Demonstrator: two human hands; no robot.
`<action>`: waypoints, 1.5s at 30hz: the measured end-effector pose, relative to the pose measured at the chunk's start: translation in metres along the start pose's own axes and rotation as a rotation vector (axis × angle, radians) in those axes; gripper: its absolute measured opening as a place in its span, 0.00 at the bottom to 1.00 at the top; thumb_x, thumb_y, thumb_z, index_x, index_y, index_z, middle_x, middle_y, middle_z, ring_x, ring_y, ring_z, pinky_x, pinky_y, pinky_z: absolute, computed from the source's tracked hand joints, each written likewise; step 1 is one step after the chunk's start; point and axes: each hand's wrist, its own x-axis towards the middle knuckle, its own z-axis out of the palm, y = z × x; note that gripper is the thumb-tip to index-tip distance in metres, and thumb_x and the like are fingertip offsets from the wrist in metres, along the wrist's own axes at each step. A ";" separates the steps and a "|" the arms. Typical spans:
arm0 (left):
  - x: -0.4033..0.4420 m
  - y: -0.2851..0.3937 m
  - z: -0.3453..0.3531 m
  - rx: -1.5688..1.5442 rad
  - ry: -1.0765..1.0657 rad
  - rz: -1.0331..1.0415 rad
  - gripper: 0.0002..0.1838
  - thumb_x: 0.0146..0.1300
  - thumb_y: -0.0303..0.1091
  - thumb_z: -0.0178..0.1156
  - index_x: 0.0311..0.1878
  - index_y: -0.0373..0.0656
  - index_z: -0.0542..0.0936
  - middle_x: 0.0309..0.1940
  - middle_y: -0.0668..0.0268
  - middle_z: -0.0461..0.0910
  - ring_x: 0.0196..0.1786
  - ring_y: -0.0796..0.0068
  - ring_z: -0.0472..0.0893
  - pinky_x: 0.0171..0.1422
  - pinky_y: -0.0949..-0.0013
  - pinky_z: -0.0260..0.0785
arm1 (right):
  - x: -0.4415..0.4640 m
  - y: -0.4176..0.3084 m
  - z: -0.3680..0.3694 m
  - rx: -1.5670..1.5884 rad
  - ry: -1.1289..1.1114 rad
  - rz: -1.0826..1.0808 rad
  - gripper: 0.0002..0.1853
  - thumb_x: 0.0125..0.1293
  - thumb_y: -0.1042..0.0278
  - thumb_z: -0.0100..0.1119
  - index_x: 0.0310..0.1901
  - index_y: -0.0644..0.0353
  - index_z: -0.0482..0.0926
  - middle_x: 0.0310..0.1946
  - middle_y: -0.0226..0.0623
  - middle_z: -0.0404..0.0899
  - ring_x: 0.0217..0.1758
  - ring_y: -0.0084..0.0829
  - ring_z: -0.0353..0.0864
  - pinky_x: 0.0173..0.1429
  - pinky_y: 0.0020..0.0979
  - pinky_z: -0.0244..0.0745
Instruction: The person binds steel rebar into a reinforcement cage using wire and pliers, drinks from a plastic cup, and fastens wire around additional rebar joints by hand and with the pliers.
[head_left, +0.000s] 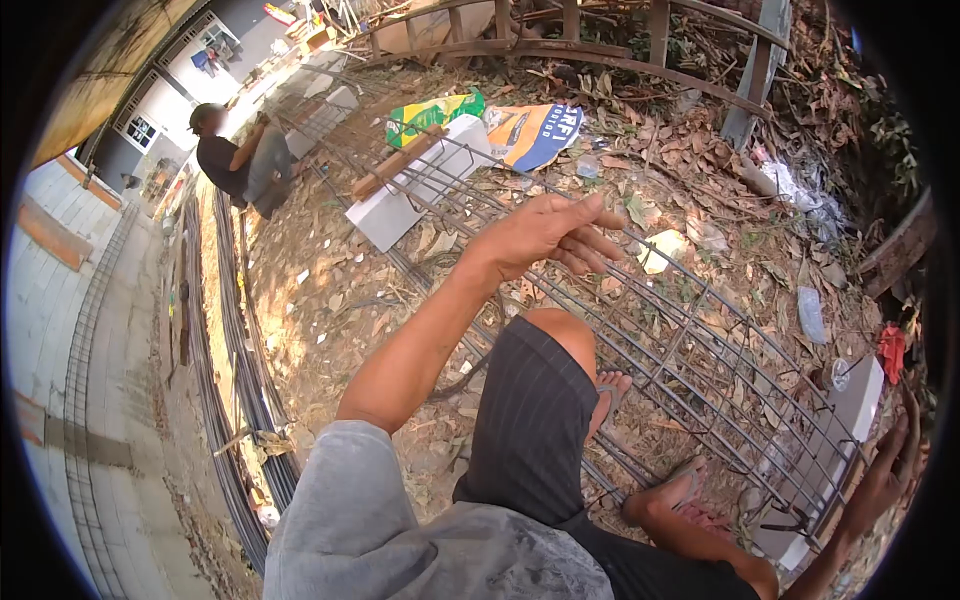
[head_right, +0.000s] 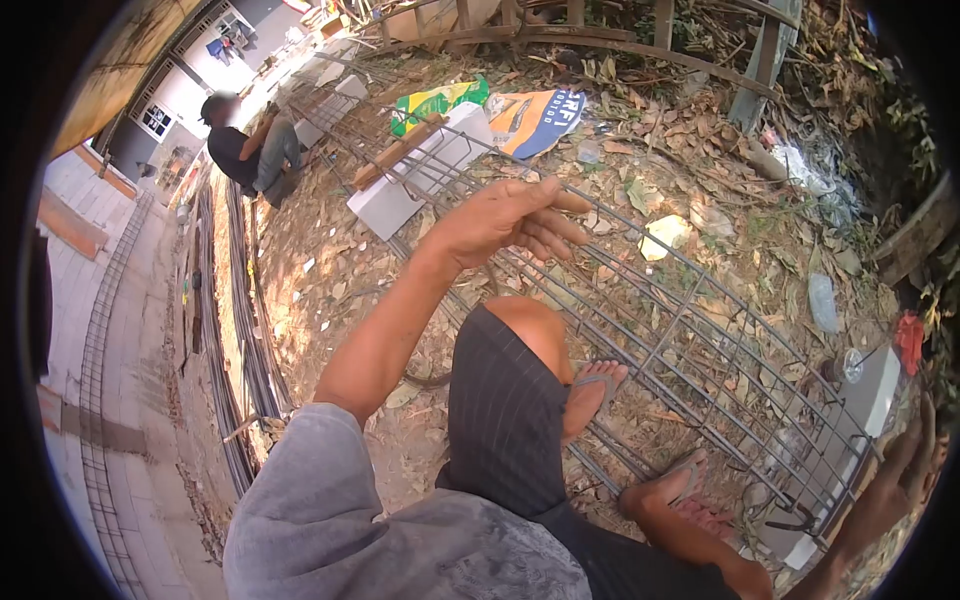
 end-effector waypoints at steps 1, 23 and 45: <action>0.015 0.025 0.027 -0.065 -0.138 0.096 0.50 0.76 0.71 0.49 0.74 0.26 0.69 0.62 0.44 0.83 0.59 0.60 0.88 0.59 0.64 0.83 | -0.004 -0.018 0.009 -0.045 -0.118 -0.057 0.18 0.85 0.66 0.50 0.68 0.60 0.80 0.59 0.37 0.85 0.61 0.30 0.83 0.61 0.33 0.78; 0.218 0.018 0.041 -0.831 0.754 0.060 0.23 0.83 0.55 0.46 0.43 0.47 0.80 0.22 0.72 0.66 0.17 0.78 0.59 0.20 0.68 0.49 | -0.016 0.050 -0.008 -0.886 -0.099 -0.507 0.11 0.66 0.79 0.64 0.50 0.60 0.84 0.68 0.45 0.74 0.74 0.50 0.69 0.73 0.50 0.68; 0.186 0.045 0.112 0.132 0.826 0.545 0.23 0.78 0.45 0.55 0.33 0.34 0.81 0.28 0.46 0.82 0.36 0.42 0.82 0.45 0.44 0.69 | 0.012 0.027 -0.009 0.258 -0.963 0.166 0.44 0.71 0.51 0.64 0.83 0.59 0.57 0.80 0.50 0.63 0.79 0.53 0.67 0.77 0.51 0.67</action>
